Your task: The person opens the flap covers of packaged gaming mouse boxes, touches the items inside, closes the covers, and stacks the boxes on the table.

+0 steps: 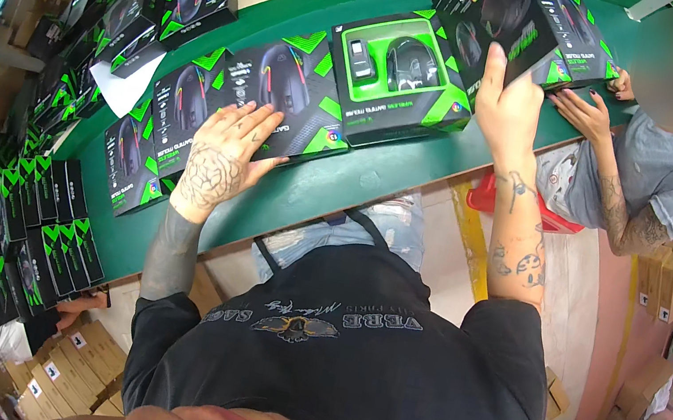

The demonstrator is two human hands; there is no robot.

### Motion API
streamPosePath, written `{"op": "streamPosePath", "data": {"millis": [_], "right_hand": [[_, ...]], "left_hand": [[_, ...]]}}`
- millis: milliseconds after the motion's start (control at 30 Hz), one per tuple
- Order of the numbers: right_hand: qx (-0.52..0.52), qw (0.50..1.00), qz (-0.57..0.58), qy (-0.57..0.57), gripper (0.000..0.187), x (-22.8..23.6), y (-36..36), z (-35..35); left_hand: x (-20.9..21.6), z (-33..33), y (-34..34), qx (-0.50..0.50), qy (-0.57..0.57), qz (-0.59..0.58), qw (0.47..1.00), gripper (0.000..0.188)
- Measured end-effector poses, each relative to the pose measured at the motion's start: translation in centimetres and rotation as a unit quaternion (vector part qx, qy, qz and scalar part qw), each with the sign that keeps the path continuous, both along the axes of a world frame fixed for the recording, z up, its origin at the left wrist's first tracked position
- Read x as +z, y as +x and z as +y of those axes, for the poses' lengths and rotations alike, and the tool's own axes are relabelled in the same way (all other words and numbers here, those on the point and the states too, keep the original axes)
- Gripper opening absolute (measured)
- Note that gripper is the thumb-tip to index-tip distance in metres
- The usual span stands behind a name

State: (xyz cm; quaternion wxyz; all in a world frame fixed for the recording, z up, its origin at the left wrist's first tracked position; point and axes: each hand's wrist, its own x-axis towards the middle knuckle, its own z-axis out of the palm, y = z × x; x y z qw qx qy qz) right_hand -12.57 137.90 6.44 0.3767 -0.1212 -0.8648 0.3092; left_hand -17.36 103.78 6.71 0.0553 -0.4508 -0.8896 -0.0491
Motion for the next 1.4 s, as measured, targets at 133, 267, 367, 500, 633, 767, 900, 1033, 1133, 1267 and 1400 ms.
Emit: {"op": "streamPosePath", "data": {"millis": [133,267,367,500,633,767,900,1033,1133,1267,1400], "right_hand": [[-0.037,0.995,-0.087,-0.021,0.038,1.5,-1.5,0.7],[-0.029,0.975,0.185,0.119,0.048,1.9,-0.5,-2.7],[0.302,0.931,0.099,0.181,0.068,2.8,3.2,-8.3],[0.259,0.930,-0.153,0.212,0.051,0.1,1.3,-12.0],[0.169,0.979,-0.023,0.116,0.011,-0.9,-0.2,-10.0],[0.146,0.987,-0.025,0.060,0.010,0.2,-0.8,-9.5],[0.152,0.987,-0.043,0.010,0.029,2.1,-0.2,-11.1],[0.197,0.979,0.029,-0.032,0.053,3.2,0.9,-12.3],[0.311,0.946,0.079,0.042,0.050,5.0,0.9,-14.3],[0.369,0.904,-0.085,0.197,0.063,5.6,-1.7,-19.3],[0.381,0.874,-0.180,0.243,0.068,3.7,-5.1,-22.7]], "left_hand": [[2.1,0.6,1.4,-0.033,0.130,0.103,0.986,0.064],[1.6,2.0,2.3,0.031,0.292,0.110,0.949,0.070],[0.8,3.1,2.8,0.098,0.375,-0.079,0.918,0.068],[0.3,2.0,1.7,-0.093,0.242,-0.077,0.963,0.057],[0.7,-3.2,-0.3,0.023,0.056,-0.051,0.997,0.083],[-0.3,-9.4,-1.4,0.222,-0.067,-0.083,0.969,0.097],[-0.8,-11.0,-2.3,0.204,-0.035,-0.079,0.975,0.087],[0.9,-11.0,-2.3,0.157,-0.058,-0.066,0.984,0.068],[1.2,-10.9,-1.7,0.101,-0.038,0.016,0.994,0.041],[2.6,-8.6,-0.5,0.043,0.082,0.203,0.975,0.019],[2.2,-6.9,0.2,0.057,0.177,0.320,0.929,0.018]]}}
